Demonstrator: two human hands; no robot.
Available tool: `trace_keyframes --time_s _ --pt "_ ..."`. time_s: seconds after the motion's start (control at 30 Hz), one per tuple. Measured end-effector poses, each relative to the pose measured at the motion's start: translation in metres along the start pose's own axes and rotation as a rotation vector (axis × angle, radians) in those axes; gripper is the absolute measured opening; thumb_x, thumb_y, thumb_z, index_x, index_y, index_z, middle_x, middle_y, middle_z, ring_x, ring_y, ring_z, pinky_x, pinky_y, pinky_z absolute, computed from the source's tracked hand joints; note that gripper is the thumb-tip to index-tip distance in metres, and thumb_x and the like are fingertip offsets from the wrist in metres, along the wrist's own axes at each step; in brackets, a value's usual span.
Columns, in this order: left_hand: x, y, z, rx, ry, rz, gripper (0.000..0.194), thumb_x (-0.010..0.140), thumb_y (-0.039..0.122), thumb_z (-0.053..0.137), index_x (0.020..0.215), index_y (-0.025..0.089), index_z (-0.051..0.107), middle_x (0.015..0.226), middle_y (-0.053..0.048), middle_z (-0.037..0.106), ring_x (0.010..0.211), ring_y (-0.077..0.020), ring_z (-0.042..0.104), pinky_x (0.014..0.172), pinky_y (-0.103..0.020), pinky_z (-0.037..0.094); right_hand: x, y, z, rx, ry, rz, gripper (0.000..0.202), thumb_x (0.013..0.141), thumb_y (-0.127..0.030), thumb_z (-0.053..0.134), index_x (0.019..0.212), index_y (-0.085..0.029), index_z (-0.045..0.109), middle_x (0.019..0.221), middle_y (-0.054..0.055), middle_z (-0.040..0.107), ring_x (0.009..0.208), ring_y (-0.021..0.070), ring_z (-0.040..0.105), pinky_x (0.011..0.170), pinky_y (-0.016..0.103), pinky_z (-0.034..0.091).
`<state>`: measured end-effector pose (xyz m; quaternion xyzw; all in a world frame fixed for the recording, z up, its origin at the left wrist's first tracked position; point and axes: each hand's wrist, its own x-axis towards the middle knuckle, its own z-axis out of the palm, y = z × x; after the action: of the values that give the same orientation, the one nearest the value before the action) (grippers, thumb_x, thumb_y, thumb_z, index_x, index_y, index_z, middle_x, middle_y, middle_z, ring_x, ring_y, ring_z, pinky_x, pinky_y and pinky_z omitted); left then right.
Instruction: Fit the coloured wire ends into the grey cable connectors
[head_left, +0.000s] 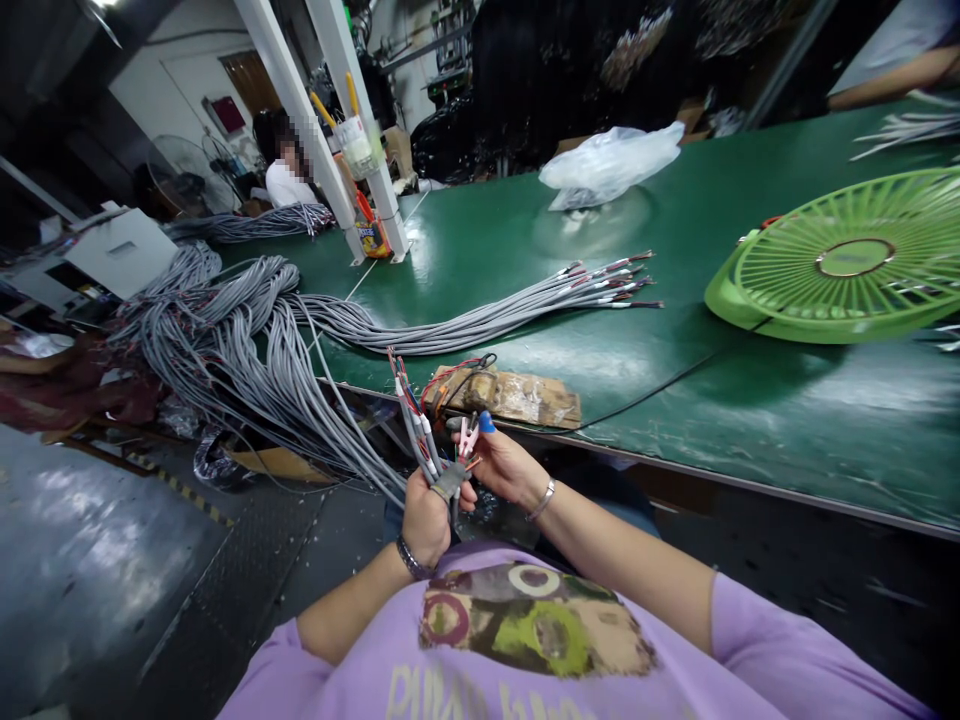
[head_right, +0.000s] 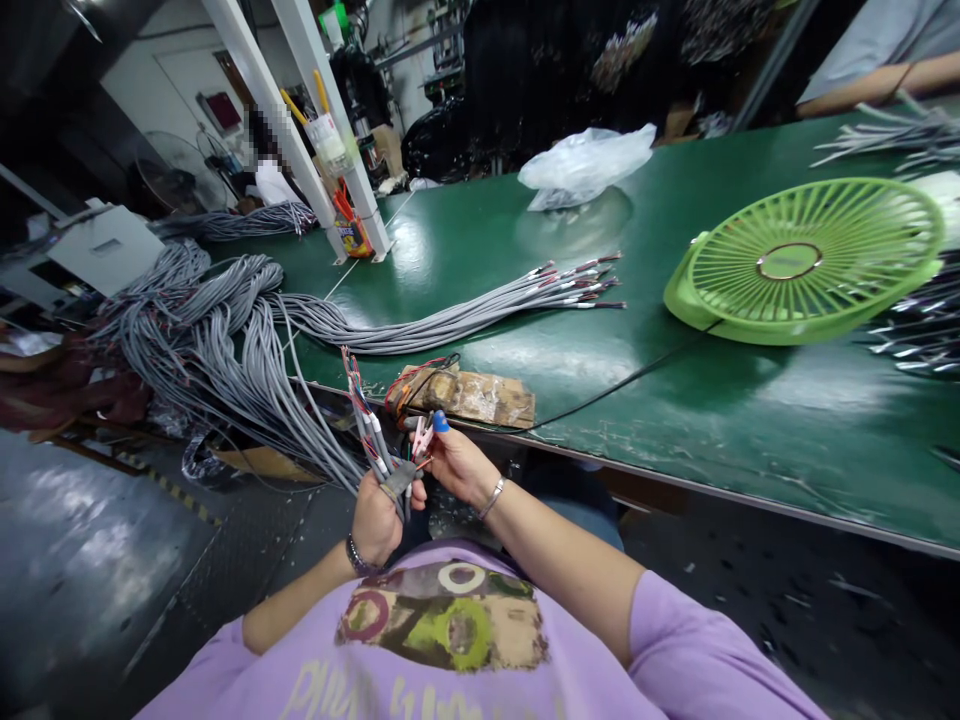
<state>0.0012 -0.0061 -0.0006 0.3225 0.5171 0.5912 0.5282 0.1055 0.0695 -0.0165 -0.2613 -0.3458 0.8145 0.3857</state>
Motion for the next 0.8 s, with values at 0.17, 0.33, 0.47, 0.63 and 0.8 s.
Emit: trace_keyframes --time_s 0.17,0.33,0.47,0.63,0.8 --pt "-0.001 -0.002 -0.001 0.014 -0.003 -0.013 0.028 0.071 0.04 0.068 0.065 0.013 0.06 0.049 -0.001 0.061 0.041 -0.0105 0.053 0.041 -0.021 0.042 0.005 0.004 0.002 0.275 0.116 0.026 0.044 0.071 -0.062 0.063 0.075 -0.018 0.064 0.07 0.002 0.064 0.054 0.0113 0.051 0.056 0.026 0.043" --pt "-0.005 0.003 -0.002 -0.022 -0.005 -0.003 0.026 0.071 0.038 0.068 0.065 0.014 0.06 0.048 -0.001 0.061 0.044 -0.0116 0.055 0.043 -0.021 0.044 -0.005 0.002 -0.002 0.283 -0.005 0.075 0.051 0.072 -0.068 0.057 0.079 -0.018 0.063 0.073 0.003 0.064 0.058 0.0111 0.054 0.058 0.025 0.045" --pt "-0.01 0.002 -0.007 -0.004 -0.01 0.019 0.027 0.073 0.039 0.067 0.064 0.014 0.061 0.051 -0.002 0.062 0.046 -0.012 0.057 0.045 -0.022 0.045 -0.023 -0.003 -0.009 0.108 -0.119 0.21 0.053 0.065 -0.066 0.065 0.077 -0.015 0.062 0.069 0.002 0.06 0.059 0.0105 0.053 0.056 0.024 0.044" --pt "-0.011 -0.007 -0.012 0.065 -0.013 0.048 0.029 0.073 0.04 0.067 0.061 0.013 0.061 0.05 -0.002 0.061 0.047 -0.012 0.056 0.047 -0.022 0.045 -0.038 -0.008 -0.007 -0.187 -0.027 0.154 0.039 0.058 -0.044 0.08 0.069 -0.015 0.056 0.06 -0.004 0.053 0.053 0.0071 0.046 0.052 0.021 0.039" --pt "-0.012 -0.007 -0.014 0.101 -0.097 0.032 0.029 0.073 0.038 0.068 0.06 0.013 0.06 0.049 -0.001 0.06 0.043 -0.0107 0.052 0.044 -0.022 0.043 -0.039 -0.011 0.001 -0.318 -0.007 0.076 0.038 0.061 -0.045 0.077 0.065 -0.016 0.054 0.055 -0.004 0.054 0.05 0.0072 0.045 0.05 0.021 0.033"
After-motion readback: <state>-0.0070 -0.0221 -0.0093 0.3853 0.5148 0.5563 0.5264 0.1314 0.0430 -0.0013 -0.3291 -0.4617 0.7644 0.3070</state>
